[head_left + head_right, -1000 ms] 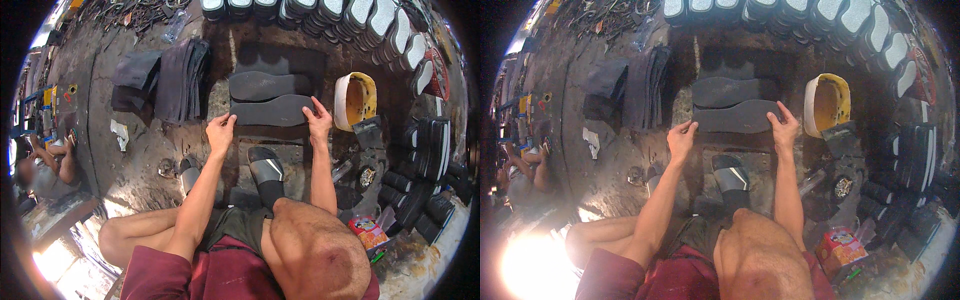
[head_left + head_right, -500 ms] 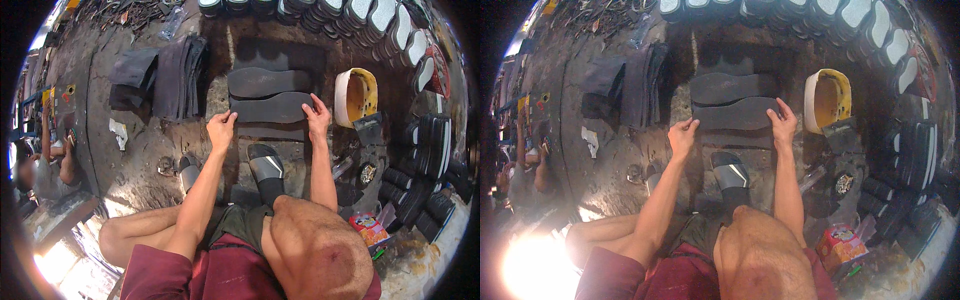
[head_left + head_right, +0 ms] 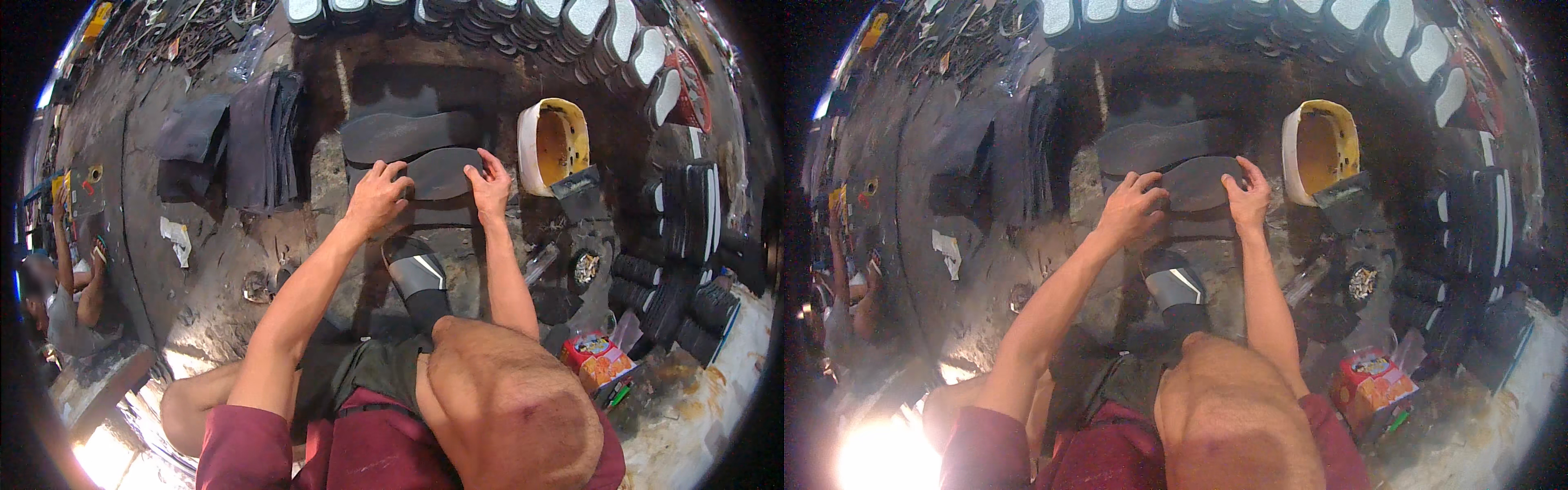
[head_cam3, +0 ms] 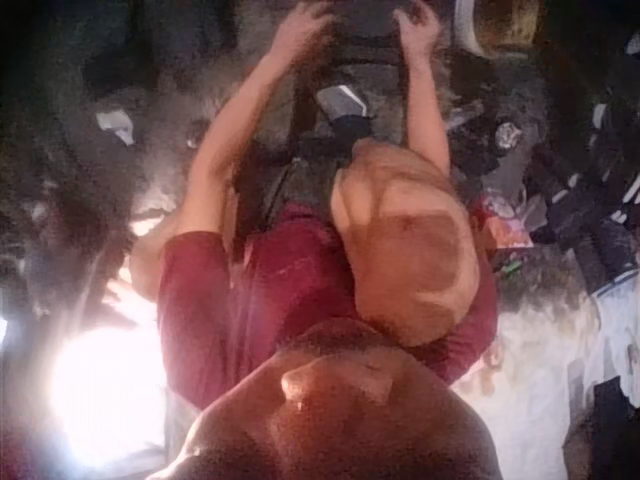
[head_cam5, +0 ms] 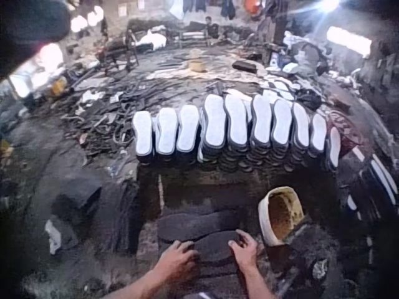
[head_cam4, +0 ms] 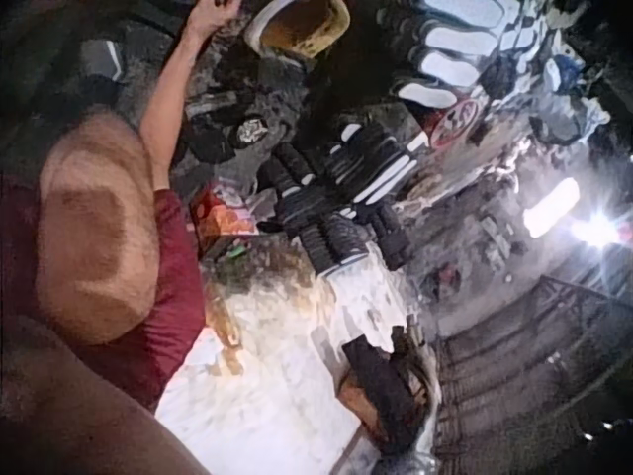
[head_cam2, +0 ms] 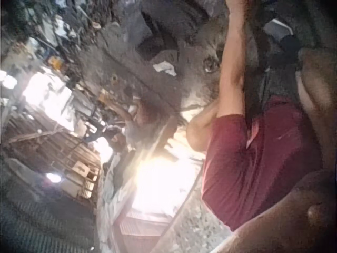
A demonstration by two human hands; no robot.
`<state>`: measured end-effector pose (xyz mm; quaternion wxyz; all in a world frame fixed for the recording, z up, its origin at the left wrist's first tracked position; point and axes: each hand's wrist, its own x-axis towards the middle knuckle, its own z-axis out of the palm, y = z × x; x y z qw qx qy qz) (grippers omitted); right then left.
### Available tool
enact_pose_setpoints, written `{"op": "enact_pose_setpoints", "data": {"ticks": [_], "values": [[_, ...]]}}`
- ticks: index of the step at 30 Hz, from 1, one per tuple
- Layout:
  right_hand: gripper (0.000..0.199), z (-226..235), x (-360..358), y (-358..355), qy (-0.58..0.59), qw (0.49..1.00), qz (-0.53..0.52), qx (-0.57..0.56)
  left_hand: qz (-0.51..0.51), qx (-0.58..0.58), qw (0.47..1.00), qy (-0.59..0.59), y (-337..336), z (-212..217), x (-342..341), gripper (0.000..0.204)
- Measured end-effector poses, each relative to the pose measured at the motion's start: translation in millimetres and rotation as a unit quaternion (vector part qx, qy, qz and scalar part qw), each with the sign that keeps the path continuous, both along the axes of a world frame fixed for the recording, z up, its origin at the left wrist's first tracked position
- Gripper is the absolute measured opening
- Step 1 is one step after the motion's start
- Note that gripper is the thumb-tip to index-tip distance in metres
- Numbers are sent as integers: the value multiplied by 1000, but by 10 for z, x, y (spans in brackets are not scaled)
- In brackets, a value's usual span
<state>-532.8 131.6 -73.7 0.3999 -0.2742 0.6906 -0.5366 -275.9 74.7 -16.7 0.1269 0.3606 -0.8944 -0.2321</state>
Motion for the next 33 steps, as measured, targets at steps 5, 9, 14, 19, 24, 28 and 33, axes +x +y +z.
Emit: {"op": "enact_pose_setpoints", "data": {"ticks": [5,9,14,19,24,28,33], "values": [[48,264,83,-58,56,998,9,33,16,18,1000,-3,-1,-82,-12,43],[46,540,140,-94,476,855,109,174,38,8,999,-37,22,-65,-79,44],[45,731,163,94,292,952,-3,93,1,47,998,-31,-146,259,-59,42],[79,1011,290,296,-94,984,-130,-80,94,561,783,251,-410,876,135,42],[119,1589,346,-17,-99,981,32,-164,249,693,541,406,-272,1453,143,58],[110,1928,298,-246,-93,983,62,-148,201,528,747,351,-68,1717,89,54],[101,1926,291,-372,-208,970,91,-93,239,589,657,405,62,1720,120,47]]}}
